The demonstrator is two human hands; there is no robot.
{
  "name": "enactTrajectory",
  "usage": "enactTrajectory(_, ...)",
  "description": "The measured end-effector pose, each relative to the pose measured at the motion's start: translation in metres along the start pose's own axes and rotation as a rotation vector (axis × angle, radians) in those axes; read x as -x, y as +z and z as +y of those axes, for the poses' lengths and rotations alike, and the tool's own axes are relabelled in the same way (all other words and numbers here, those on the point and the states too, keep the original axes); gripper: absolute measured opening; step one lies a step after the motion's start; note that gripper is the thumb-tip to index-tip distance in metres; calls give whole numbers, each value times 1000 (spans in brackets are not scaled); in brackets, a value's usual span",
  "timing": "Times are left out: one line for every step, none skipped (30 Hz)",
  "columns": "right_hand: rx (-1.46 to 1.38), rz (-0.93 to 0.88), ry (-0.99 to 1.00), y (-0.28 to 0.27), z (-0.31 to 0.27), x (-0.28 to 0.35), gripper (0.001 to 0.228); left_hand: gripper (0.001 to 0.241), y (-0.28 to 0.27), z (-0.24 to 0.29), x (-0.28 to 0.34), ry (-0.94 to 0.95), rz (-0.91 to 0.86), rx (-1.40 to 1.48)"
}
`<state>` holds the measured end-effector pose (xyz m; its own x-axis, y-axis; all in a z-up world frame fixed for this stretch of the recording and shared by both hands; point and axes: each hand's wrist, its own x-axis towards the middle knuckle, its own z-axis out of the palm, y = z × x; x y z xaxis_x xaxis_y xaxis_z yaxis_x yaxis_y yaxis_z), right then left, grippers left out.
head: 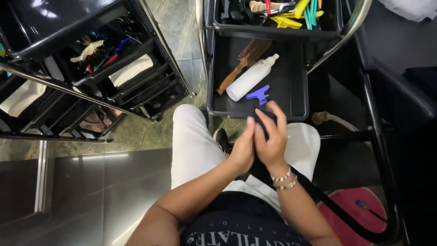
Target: The person sits on the floor and cleans a purple plastic hair clip and a black hair roller using a black cloth. The person wipes each item thoroughly and places them on a nearby utility cart.
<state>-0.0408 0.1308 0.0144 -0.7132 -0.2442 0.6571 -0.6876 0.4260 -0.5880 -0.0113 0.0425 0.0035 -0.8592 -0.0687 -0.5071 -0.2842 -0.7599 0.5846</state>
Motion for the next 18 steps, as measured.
enactTrajectory(1, -1, 0, 1, 11, 3, 30, 56, -5, -9, -1, -1, 0, 1)
enactTrajectory(-10, 27, 33, 2, 21, 7, 20, 49, -10, -19, -2, 64, -109, -42)
enactTrajectory(-21, 62, 57, 4, 33, 5, 15, 43, -13, -24, -7, 137, -225, -89)
enactTrajectory(-21, 69, 49, 2, 37, 2, 15, 43, -14, -23, -6, 145, -233, -92)
enactTrajectory(-29, 58, 129, 0, 40, 2, 17, 41, -16, -24, -4, 169, -289, -148)
enactTrajectory(-38, 48, 208, -2, 42, 2, 30, 45, -19, -24, -2, 194, -345, -205)
enactTrajectory(-37, 50, 202, -4, 46, 4, 30, 45, -19, -26, -1, 199, -350, -204)
enactTrajectory(-105, 60, 297, -6, 50, 6, 36, 48, -19, -27, 0, 248, -367, -252)
enactTrajectory(-172, 70, 390, -8, 54, 7, 41, 53, -19, -27, 1, 297, -385, -300)
enactTrajectory(-171, 72, 382, -8, 59, 8, 41, 53, -17, -27, -1, 304, -389, -299)
enactTrajectory(-191, 105, 409, -8, 65, 9, 43, 49, -16, -27, -2, 326, -412, -344)
enactTrajectory(-210, 138, 436, -8, 70, 9, 46, 46, -15, -28, -3, 348, -434, -389)
enactTrajectory(-209, 142, 427, -13, 72, 9, 46, 46, -8, -13, 3, 356, -440, -388)
enactTrajectory(-144, 200, 447, -18, 74, 9, 41, 43, -1, 2, 10, 408, -477, -477)
enactTrajectory(-79, 258, 468, -23, 75, 8, 38, 40, 6, 17, 17, 461, -511, -566)
enactTrajectory(-80, 262, 459, -27, 72, 2, 38, 40, 17, 33, 24, 470, -515, -567)
enactTrajectory(-72, 315, 463, -32, 68, -4, 25, 34, 28, 49, 32, 544, -507, -553)
enactTrajectory(-65, 369, 467, -36, 65, -11, 13, 28, 39, 64, 40, 618, -498, -537)
